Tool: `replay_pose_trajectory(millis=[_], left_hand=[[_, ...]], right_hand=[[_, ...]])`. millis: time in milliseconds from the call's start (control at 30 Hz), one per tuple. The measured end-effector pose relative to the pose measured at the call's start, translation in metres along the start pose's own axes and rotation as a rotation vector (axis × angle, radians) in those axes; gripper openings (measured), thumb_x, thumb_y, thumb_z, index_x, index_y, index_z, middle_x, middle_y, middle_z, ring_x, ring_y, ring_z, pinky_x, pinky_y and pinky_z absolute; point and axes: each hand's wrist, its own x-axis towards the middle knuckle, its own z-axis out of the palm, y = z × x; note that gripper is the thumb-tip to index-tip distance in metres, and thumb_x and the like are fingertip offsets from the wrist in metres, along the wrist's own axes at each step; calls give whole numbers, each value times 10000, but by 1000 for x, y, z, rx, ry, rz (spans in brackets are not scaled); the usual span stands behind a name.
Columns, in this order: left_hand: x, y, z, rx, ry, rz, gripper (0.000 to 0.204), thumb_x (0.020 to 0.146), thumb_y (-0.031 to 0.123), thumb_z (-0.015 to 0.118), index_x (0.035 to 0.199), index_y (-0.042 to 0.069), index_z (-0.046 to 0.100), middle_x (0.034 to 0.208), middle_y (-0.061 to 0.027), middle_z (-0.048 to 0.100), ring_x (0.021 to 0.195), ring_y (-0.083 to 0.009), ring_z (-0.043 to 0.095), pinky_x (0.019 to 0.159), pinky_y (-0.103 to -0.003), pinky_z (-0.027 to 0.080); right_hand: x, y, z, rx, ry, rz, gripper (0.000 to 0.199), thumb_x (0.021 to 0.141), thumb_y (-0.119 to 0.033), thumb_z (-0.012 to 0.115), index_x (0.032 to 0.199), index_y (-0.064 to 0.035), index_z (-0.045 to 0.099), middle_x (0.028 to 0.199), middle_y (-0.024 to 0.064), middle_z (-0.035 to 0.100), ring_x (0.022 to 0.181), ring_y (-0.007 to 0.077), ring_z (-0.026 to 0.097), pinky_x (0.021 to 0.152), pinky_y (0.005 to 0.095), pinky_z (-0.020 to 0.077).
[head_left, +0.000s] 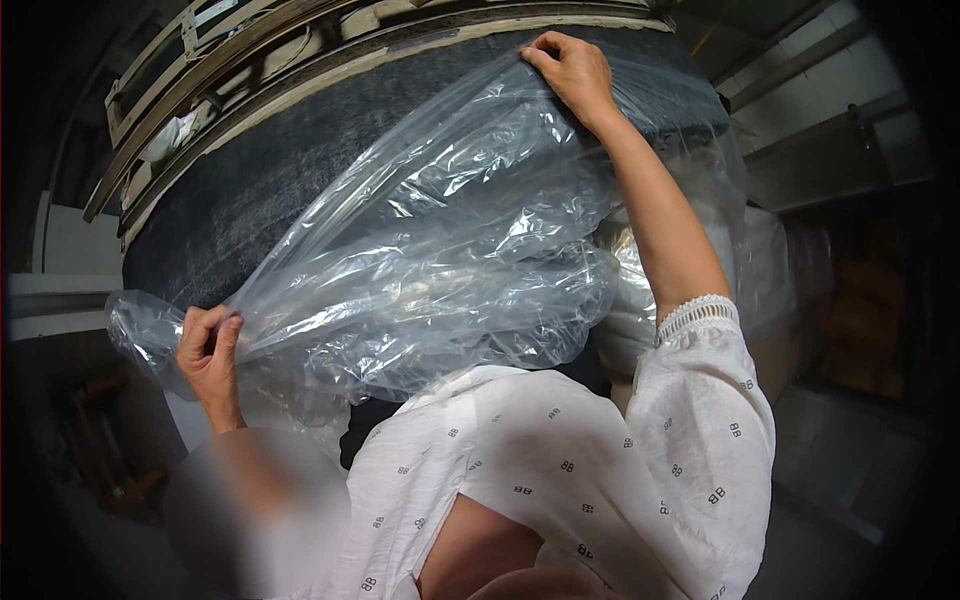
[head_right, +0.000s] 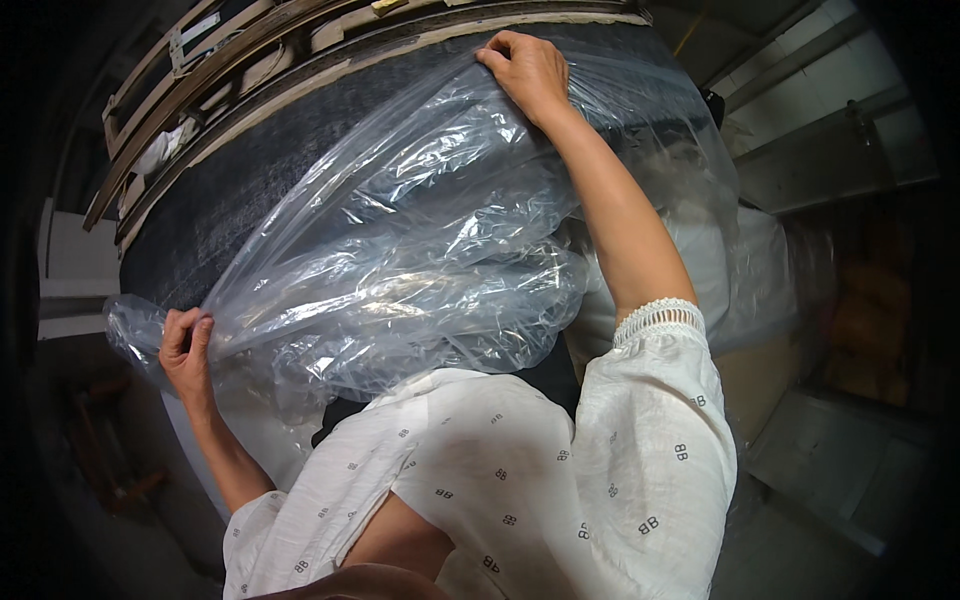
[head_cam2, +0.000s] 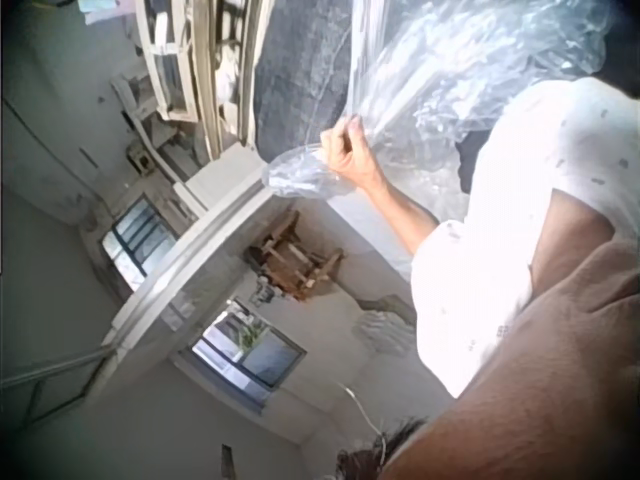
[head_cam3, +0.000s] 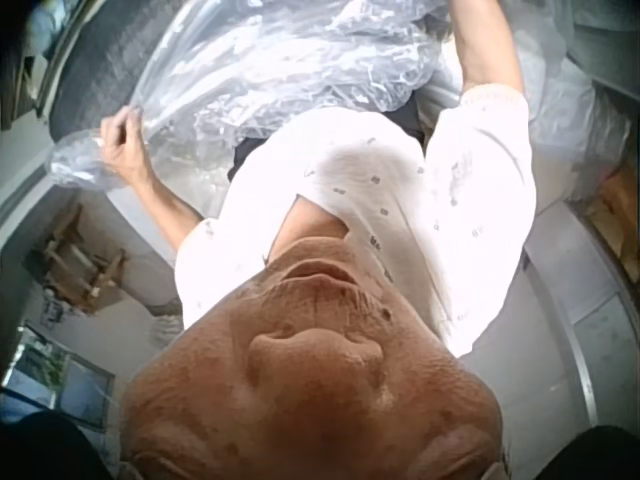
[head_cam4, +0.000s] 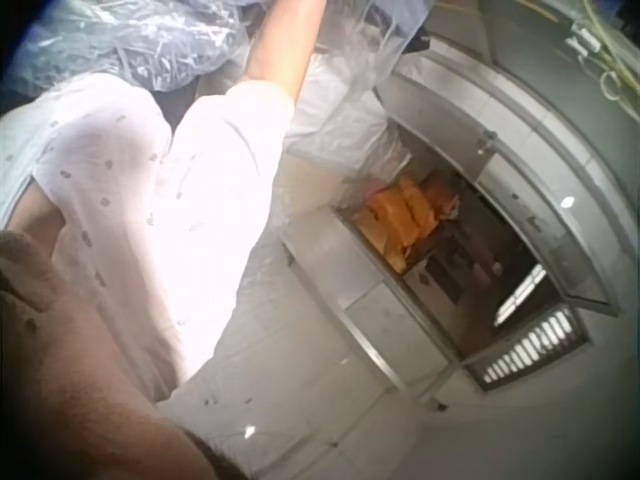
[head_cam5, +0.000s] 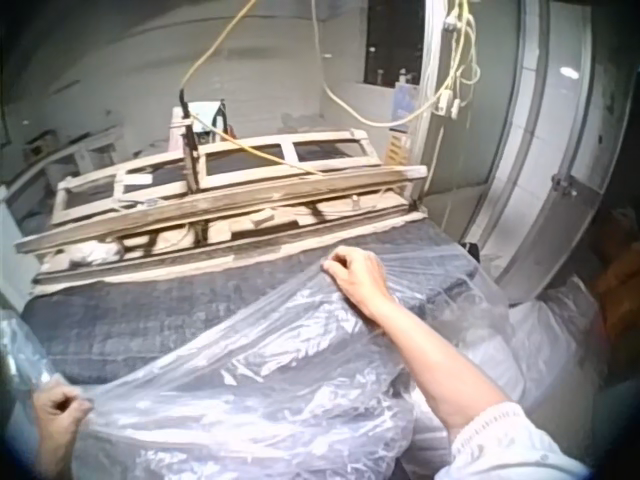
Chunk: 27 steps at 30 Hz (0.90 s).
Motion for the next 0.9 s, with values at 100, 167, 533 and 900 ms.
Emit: replay_pose_trajectory(millis=[100,167,533,900], left_hand=[[-8,-3,1,-12,-38,-12,87,727,6,688,796,6,637,707,13,452,662,-80,407,581,-200,306],[-14,-6,5,-44,-53,-60,79,734,12,684,794,9,635,706,15,445,669,-77,406,590,-201,311],[85,-1,17,-620,633,80,83,897,99,533,833,59,569,802,4,532,734,-82,489,660,-212,413],[210,-116,84,-216,454,-125,260,796,266,676,889,23,681,764,-4,636,715,-70,531,683,-211,421]], right_hand=[[5,-5,1,-79,5,-5,233,763,-341,643,831,-121,675,809,76,658,752,281,620,681,372,466],[6,-4,6,-100,27,-25,233,757,-340,649,829,-120,674,816,80,657,761,285,620,685,373,466],[69,-43,-22,777,377,-40,102,818,-112,520,887,-38,534,670,109,514,618,257,518,609,324,429],[79,27,50,289,430,37,194,698,-228,684,761,-44,675,774,100,618,748,232,595,730,331,456]])
